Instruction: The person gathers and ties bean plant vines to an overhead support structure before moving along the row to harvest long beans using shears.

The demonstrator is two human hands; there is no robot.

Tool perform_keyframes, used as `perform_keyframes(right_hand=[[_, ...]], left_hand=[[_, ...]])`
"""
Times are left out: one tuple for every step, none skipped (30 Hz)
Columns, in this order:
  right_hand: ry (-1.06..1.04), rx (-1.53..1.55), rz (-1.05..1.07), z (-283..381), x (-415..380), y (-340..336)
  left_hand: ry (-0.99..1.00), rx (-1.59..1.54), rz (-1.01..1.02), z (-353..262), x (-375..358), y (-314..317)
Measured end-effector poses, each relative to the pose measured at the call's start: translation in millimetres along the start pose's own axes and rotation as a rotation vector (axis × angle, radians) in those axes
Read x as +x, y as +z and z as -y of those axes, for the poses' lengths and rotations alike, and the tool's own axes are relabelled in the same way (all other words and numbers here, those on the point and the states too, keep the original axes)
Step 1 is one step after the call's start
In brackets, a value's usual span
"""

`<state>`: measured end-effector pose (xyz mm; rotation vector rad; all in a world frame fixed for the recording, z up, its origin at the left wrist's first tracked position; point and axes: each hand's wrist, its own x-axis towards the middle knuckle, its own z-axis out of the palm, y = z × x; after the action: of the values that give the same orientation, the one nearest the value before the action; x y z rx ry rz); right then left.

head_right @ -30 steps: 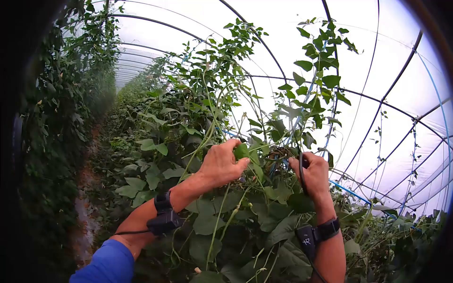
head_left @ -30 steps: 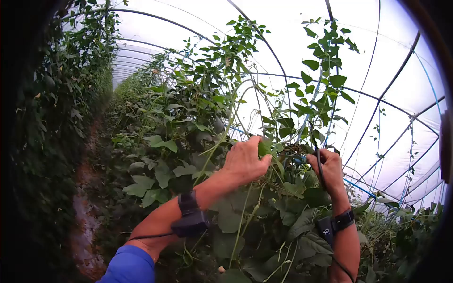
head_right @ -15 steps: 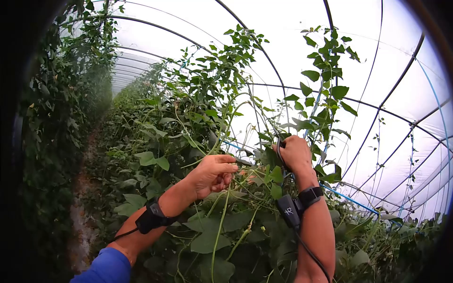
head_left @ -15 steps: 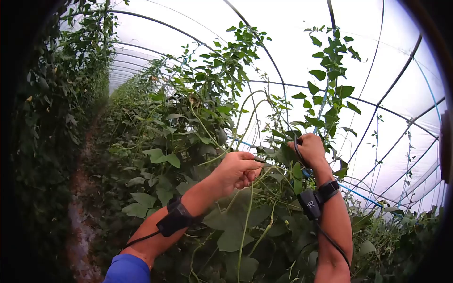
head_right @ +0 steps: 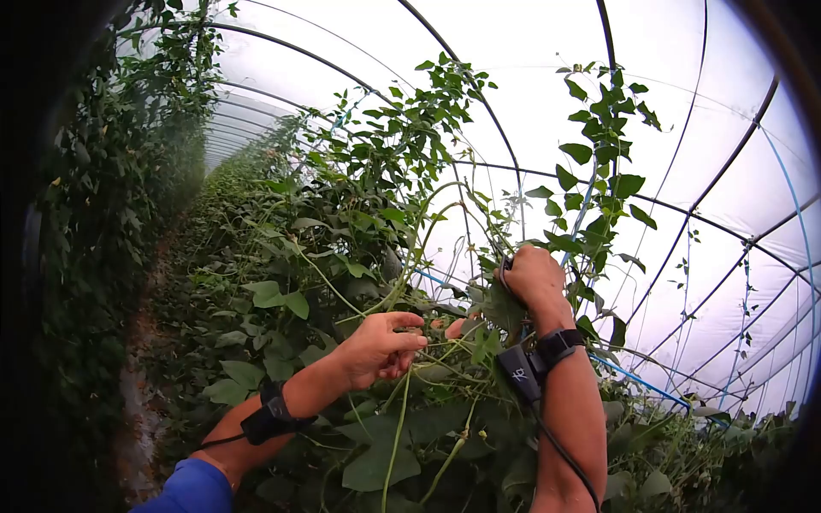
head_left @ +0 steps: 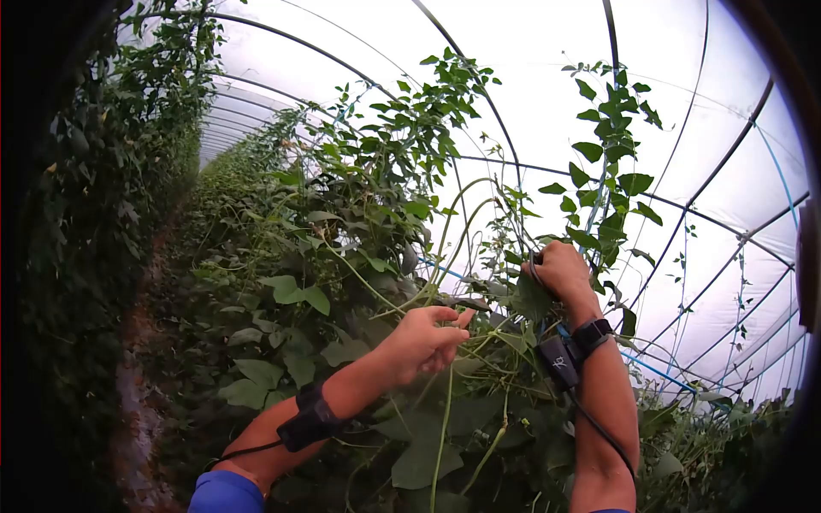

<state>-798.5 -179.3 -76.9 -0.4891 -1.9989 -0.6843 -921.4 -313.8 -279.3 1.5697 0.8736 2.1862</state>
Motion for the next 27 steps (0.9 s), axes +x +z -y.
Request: perform_keyframes(right_hand=[[-0.022,-0.026,-0.026,1,2,2],[-0.043,-0.052,-0.052,2,2,5],[-0.043,-0.053,-0.056,4,1,8],[-0.086,-0.081,-0.114,6,-1,10],[-0.126,-0.114,-0.169,6,-6,10],[-0.221,-0.141,-0.179,4,-13,10],[-0.249,-0.101,-0.197,0,-18,13],[-0.235,-0.051,-0.213,-5,-23,13],[-0.221,0.001,-0.228,-11,-30,12],[-0.219,0.086,-0.254,-20,-38,10],[-0.227,0.181,-0.280,-31,-45,9],[-0.224,0.323,-0.362,-42,-54,6],[-0.190,0.375,-0.453,-58,-58,9],[-0.127,0.519,-0.477,-75,-62,9],[-0.023,0.566,-0.514,-90,-69,7],[-0.006,0.577,-0.650,-113,-69,14],[0.074,0.682,-0.699,-146,-66,27],[0.158,0.751,-0.754,-168,-69,33],[0.251,0.813,-0.809,-187,-74,36],[0.298,0.784,-0.849,-203,-78,42],[0.349,0.748,-0.887,-222,-81,50],[0.329,0.573,-0.854,-258,-79,66],[0.332,0.582,-0.849,-267,-79,75],[0.280,0.340,-0.739,-273,-80,84],[0.232,0.091,-0.622,-282,-84,90],[0.231,0.076,-0.498,-274,-87,85],[0.247,0.053,-0.367,-259,-86,75]], left_hand=[[0.003,0.003,0.004,0,-1,1],[0.005,0.006,0.008,0,-2,1],[0.008,0.007,0.010,0,-4,2],[0.012,0.005,0.000,0,-6,3],[0.015,0.000,-0.004,0,-7,5],[0.013,-0.001,0.007,-2,-9,6],[0.011,-0.014,0.013,-5,-13,7],[0.008,-0.027,0.016,-6,-15,8],[0.006,-0.025,0.020,-6,-16,9],[0.008,-0.031,0.021,-6,-17,10],[0.014,-0.033,0.009,-7,-19,8],[0.024,-0.049,0.023,-5,-19,7],[0.045,-0.058,0.016,-2,-18,7],[0.045,-0.033,0.050,-4,-19,7],[0.029,-0.064,0.071,-5,-21,9],[0.027,-0.069,0.105,-4,-22,8],[0.035,-0.046,0.106,-3,-23,9],[0.042,-0.045,0.100,-4,-25,11],[0.046,-0.045,0.104,-6,-28,14],[0.047,-0.037,0.092,-8,-31,16],[0.046,-0.036,0.105,-9,-33,18],[0.043,-0.032,0.118,-10,-35,21],[0.039,-0.026,0.111,-10,-36,23],[0.053,-0.046,0.119,-11,-37,26],[0.063,-0.071,0.139,-11,-36,31],[0.056,-0.099,0.154,-16,-38,35],[0.073,-0.119,0.151,-19,-39,39]])
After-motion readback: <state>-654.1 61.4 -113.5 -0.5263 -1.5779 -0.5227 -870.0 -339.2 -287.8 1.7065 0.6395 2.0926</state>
